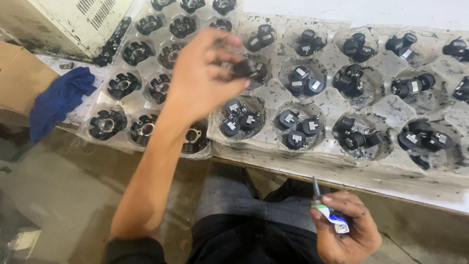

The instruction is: The person picks up a small black plastic component, squeezes adhesive from a tube onto it, and places the treated component into a compartment of a plastic tray, repeating this for successive components. They occasionally wipe the tube tip with a blue cloth and rearrange parts in the trays.

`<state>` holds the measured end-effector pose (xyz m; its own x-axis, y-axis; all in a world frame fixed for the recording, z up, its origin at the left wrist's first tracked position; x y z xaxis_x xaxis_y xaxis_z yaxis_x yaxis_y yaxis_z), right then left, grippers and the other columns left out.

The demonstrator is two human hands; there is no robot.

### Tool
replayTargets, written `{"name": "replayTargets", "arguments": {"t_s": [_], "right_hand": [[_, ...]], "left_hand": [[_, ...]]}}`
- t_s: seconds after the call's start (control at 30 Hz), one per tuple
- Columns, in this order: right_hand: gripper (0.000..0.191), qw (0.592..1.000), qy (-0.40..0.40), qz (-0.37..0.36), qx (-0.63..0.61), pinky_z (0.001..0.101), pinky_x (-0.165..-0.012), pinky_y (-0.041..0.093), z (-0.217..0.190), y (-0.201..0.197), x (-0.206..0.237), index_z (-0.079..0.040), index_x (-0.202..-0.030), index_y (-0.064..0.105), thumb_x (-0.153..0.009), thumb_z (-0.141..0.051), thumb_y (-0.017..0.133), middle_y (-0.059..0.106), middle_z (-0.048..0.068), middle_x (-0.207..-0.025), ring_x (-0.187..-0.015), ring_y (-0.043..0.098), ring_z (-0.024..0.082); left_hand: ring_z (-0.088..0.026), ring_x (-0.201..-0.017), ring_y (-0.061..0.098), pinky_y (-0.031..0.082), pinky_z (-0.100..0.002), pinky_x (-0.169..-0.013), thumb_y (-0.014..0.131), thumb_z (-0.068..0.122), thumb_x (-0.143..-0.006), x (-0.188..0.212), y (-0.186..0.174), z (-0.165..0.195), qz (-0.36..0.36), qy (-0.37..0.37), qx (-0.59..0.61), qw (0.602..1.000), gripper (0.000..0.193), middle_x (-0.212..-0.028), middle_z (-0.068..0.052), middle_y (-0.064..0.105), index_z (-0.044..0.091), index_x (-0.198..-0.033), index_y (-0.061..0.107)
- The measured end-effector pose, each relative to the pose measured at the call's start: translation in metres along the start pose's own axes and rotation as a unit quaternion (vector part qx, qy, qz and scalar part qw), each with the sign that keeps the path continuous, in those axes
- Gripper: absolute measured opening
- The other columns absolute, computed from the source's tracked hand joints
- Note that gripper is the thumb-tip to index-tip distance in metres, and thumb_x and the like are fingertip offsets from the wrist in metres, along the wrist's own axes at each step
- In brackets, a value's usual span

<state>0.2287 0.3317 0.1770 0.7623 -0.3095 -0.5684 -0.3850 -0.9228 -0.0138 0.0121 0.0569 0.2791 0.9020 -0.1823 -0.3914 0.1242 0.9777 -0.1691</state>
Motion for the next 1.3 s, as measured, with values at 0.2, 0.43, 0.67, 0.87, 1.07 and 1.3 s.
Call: {"name": "replayTargets", "arguments": {"t_s": [0.2,0.43,0.67,0.87,1.07,1.3], "right_hand": [[0.030,0.998,-0.020,-0.030,-0.045,0.0275,-0.078,0.060,-0.006,0.014,-0.002,-0.002,-0.107,0.065,-0.082,0.009,0.077,0.069,0.015,-0.094,-0.085,0.072,0.019],[0.025,0.988,-0.036,-0.097,-0.113,0.0286,-0.073,0.056,-0.016,0.033,-0.003,0.000,-0.106,0.065,-0.084,0.000,0.077,0.071,0.019,-0.091,-0.081,0.071,0.022],[0.021,0.982,-0.040,-0.136,-0.121,0.0311,-0.074,0.058,-0.024,0.036,-0.008,0.001,-0.102,0.066,-0.084,0.002,0.078,0.071,0.018,-0.086,-0.077,0.072,0.022],[0.022,0.981,-0.030,-0.156,-0.114,0.0309,-0.074,0.056,-0.024,0.038,-0.007,0.001,-0.102,0.068,-0.082,0.002,0.077,0.069,0.017,-0.086,-0.077,0.070,0.022],[0.021,0.981,-0.019,-0.168,-0.098,0.0297,-0.071,0.056,-0.027,0.040,-0.011,0.001,-0.100,0.069,-0.080,0.002,0.074,0.070,0.015,-0.082,-0.073,0.069,0.020],[0.022,0.983,-0.018,-0.173,-0.054,0.0275,-0.067,0.054,-0.030,0.045,-0.015,0.000,-0.092,0.068,-0.072,0.008,0.069,0.069,0.014,-0.079,-0.069,0.067,0.019]], "left_hand": [[-0.012,-0.094,0.069,0.064,-0.024,-0.086,0.093,-0.004,-0.070,0.110,0.041,0.005,0.003,-0.076,0.159,0.984,0.053,-0.114,-0.007,0.071,0.001,-0.117,0.070],[-0.010,-0.098,0.067,0.062,-0.022,-0.078,0.087,-0.010,-0.073,0.151,0.070,-0.008,0.042,-0.079,0.185,0.979,0.047,-0.124,-0.008,0.062,0.002,-0.116,0.073],[-0.017,-0.098,0.074,0.066,-0.029,-0.082,0.073,-0.019,-0.084,0.163,0.084,-0.015,-0.002,-0.159,0.261,0.952,0.044,-0.115,-0.013,0.070,0.001,-0.124,0.070],[-0.017,-0.107,0.072,0.068,-0.031,-0.089,0.070,-0.022,-0.087,0.164,0.086,-0.007,-0.013,-0.113,0.269,0.957,0.042,-0.130,-0.010,0.064,0.000,-0.122,0.070],[-0.015,-0.103,0.071,0.067,-0.030,-0.089,0.067,-0.024,-0.087,0.164,0.086,-0.008,-0.022,-0.115,0.259,0.959,0.047,-0.124,-0.009,0.063,0.001,-0.128,0.070],[-0.014,-0.103,0.071,0.067,-0.030,-0.089,0.064,-0.023,-0.087,0.165,0.089,-0.014,-0.044,-0.124,0.272,0.953,0.048,-0.125,-0.008,0.063,0.001,-0.129,0.069]]}}
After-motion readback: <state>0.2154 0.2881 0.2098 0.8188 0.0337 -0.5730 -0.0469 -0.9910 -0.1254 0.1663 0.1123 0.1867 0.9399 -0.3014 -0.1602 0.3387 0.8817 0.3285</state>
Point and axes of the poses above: each hand's wrist, its own x-axis away from the middle knuckle, its own y-axis out of the palm, z = x × y, the point moved 8 cm from there along -x, towards the middle knuckle
